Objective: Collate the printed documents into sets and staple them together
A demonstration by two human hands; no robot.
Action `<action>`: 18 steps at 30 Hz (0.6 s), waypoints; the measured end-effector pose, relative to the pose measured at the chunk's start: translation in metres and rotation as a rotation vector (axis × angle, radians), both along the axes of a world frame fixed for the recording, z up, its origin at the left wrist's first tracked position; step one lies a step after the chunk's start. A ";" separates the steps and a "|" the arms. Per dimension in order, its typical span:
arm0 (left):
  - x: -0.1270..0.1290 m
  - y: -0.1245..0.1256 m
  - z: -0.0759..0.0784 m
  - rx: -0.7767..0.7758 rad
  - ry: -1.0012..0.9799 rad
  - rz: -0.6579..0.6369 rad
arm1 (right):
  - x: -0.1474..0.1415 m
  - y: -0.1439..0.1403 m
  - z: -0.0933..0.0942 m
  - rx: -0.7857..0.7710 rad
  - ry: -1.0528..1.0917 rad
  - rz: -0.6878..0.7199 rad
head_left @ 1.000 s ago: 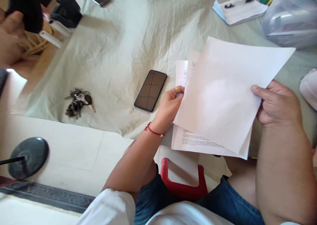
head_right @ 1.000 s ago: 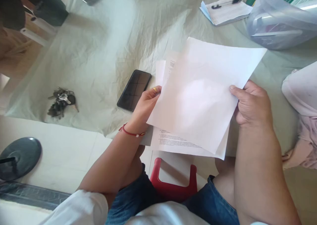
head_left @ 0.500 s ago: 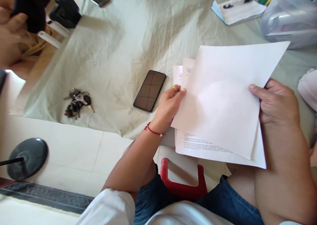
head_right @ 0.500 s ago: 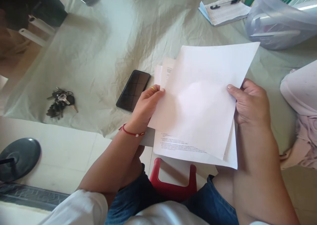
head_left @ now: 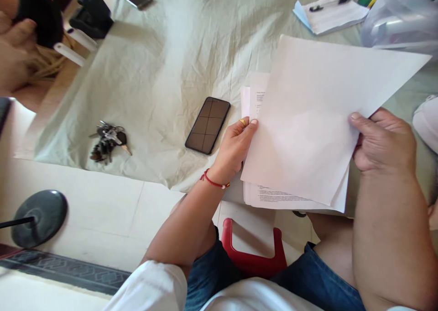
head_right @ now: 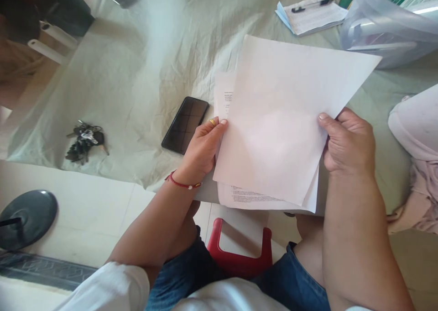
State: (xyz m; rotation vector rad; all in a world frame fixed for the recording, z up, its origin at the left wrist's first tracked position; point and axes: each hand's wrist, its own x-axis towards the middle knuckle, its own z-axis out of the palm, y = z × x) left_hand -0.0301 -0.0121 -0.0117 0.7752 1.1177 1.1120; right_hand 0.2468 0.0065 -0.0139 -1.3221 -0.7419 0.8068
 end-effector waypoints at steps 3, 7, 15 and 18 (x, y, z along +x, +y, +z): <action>0.001 0.001 -0.001 0.030 -0.005 0.028 | 0.007 -0.001 -0.006 -0.016 -0.098 0.037; 0.001 0.002 -0.005 0.097 -0.014 0.032 | 0.013 -0.003 -0.008 -0.072 -0.204 0.082; -0.004 0.001 -0.003 0.038 0.011 -0.014 | 0.016 0.004 -0.007 0.071 -0.149 -0.178; -0.005 0.001 0.000 0.034 0.006 -0.037 | 0.019 0.006 -0.006 0.105 -0.125 -0.229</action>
